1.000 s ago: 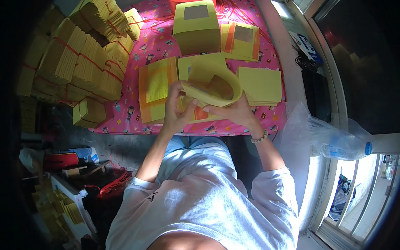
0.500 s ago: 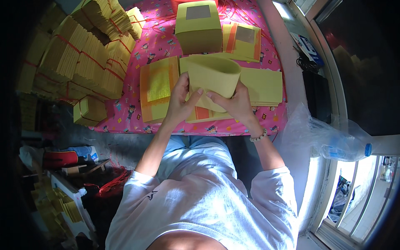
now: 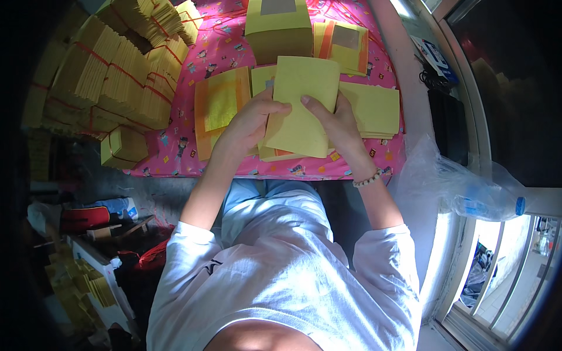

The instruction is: The person repeatedly folds small yellow paper sheets by hand on a table covered with a pink patterned cloth. They pick up a sheet, fold it in half, and place it into a growing stack. The process is continuous and repetitive throughout the clip.

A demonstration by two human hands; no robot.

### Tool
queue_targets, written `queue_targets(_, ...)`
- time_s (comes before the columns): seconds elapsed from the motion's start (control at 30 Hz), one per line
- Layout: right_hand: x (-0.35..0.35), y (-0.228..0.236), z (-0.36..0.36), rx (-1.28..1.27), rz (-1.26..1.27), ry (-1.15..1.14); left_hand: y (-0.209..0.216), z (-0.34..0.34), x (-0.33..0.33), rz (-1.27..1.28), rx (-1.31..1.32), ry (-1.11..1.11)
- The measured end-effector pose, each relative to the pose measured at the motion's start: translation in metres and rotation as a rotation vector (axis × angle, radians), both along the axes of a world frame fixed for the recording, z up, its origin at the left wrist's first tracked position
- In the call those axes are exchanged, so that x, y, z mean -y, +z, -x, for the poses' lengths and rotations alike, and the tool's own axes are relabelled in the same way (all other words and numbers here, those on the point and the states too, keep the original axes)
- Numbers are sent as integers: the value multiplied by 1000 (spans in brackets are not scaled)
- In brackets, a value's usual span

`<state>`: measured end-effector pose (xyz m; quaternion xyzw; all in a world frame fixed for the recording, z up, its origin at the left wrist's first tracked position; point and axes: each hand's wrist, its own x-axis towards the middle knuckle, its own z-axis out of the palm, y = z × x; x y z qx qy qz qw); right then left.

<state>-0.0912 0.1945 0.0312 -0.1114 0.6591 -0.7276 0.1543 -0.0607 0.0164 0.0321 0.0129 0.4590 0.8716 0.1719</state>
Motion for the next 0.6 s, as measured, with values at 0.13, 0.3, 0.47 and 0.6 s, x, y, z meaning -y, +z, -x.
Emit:
queue_targets(0.13, 1, 2, 2, 95, 44, 10, -2, 8, 0, 35, 69, -4)
queue_targets(0.3, -1, 8, 2, 175, 95, 34, -9, 13, 0, 44, 82, 7)
queue_targets(0.47, -1, 0, 1, 112, 120, -7, -17, 16, -4, 23, 152, 41)
queue_targets(0.6, -3, -4, 0, 93, 108, -36, -16, 14, -8, 13, 156, 22)
